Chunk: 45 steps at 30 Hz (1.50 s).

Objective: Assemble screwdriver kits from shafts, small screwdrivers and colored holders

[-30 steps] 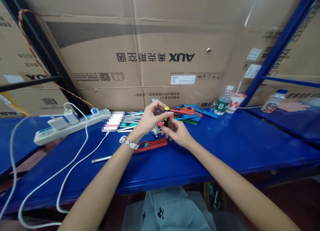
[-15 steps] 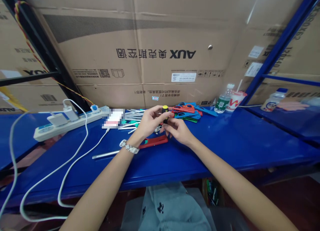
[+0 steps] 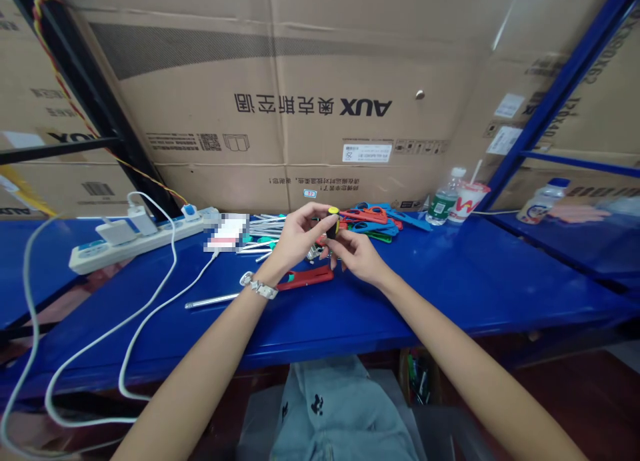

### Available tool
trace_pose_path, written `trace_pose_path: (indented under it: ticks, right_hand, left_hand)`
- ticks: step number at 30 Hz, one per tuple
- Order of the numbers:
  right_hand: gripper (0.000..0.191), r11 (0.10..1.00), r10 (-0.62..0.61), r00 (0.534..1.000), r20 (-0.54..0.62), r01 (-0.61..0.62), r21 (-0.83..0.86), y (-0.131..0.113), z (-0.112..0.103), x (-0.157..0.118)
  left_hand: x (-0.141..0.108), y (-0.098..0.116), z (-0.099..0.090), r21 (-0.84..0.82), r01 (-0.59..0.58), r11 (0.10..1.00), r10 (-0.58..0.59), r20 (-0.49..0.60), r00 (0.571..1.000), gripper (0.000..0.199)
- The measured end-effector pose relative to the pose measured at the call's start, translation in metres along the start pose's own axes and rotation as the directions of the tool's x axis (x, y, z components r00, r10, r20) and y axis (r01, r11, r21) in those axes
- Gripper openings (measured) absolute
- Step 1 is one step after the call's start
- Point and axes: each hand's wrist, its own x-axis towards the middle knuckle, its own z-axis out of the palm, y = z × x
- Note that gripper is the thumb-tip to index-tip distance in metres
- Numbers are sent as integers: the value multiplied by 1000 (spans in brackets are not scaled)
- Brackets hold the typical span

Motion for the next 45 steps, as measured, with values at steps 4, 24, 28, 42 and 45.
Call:
trace_pose_path:
  ticks: [4,24,28,42,45]
  right_hand:
    - [39,999,-48,986,-161,45,-23,7,11,3]
    - [50,1000,10,985,-174,-6,25,3,8,9]
    - [44,1000,-14,996,-83,15,8,-4,2,5]
    - [43,999,-30,998,-48,30,-12,-6,1,5]
    - [41,999,-35,999,-19,34,-38,-6,-1,4]
  left_hand:
    - [4,-7,7,16,-66,998,67,-129,989,37]
    - [-1,1,14,110,-49,993,62,-125,990,37]
    - [-3,5,9,51,19,999,-20,20,1000,45]
    - [-2,4,7,133,-43,990,41,19,999,41]
    - [-1,2,7,141,-37,989,35,13,999,38]
